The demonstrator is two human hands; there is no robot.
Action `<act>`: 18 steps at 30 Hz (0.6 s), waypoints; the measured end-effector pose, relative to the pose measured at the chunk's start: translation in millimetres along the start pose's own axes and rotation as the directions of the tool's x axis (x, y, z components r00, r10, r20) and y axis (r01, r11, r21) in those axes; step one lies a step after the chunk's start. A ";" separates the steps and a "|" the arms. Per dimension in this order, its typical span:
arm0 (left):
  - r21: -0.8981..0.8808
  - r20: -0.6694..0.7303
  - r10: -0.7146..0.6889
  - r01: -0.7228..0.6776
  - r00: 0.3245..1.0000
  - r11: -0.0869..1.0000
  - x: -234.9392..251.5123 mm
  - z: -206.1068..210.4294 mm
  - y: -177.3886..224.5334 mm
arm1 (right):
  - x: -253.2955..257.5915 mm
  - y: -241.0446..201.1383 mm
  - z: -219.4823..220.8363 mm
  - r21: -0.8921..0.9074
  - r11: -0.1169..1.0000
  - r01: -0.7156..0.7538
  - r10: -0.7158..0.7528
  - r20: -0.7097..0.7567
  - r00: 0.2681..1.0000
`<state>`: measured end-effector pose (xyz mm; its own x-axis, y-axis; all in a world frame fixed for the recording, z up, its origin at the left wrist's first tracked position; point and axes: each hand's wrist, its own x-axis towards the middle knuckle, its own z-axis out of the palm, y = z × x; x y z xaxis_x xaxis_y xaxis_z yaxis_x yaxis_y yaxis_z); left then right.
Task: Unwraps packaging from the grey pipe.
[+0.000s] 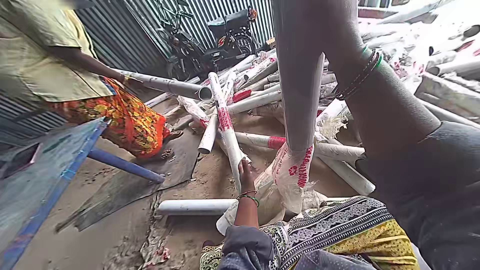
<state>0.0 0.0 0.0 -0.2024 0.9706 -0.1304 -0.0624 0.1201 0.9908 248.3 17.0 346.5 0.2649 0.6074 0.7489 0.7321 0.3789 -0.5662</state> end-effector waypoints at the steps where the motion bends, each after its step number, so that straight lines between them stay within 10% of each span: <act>1: -0.008 0.006 0.083 -0.083 0.997 0.997 -2.5 -0.5 17.2 | -0.2 0.1 0.1 0.048 0.999 0.022 -0.021 -0.026 0.999; 5: 0.014 0.282 0.540 -0.566 0.793 0.824 -33.6 31.3 116.8 | -13.2 -9.3 -1.6 0.112 0.993 0.027 -0.021 -0.056 0.998; 8: -0.015 0.469 0.633 -0.711 0.616 0.703 -61.1 71.7 192.4 | -30.2 -27.4 -4.8 0.157 0.986 -0.060 0.063 -0.014 0.998; 13: -0.166 0.194 0.714 -0.694 0.673 0.700 -54.7 130.3 230.3 | -46.9 -15.3 -27.1 0.459 0.886 -0.070 0.027 0.100 0.995; 18: -0.047 0.163 0.764 -0.768 0.625 0.638 -53.2 137.7 222.6 | -137.3 84.9 -41.6 0.247 0.935 -0.255 0.209 0.197 0.958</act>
<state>131.4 3.8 232.5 -0.0148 0.7319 0.6813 0.0702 -0.6789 0.7309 300.2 -63.3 209.8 0.2832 0.7987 0.5310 0.4620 0.3716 -0.8053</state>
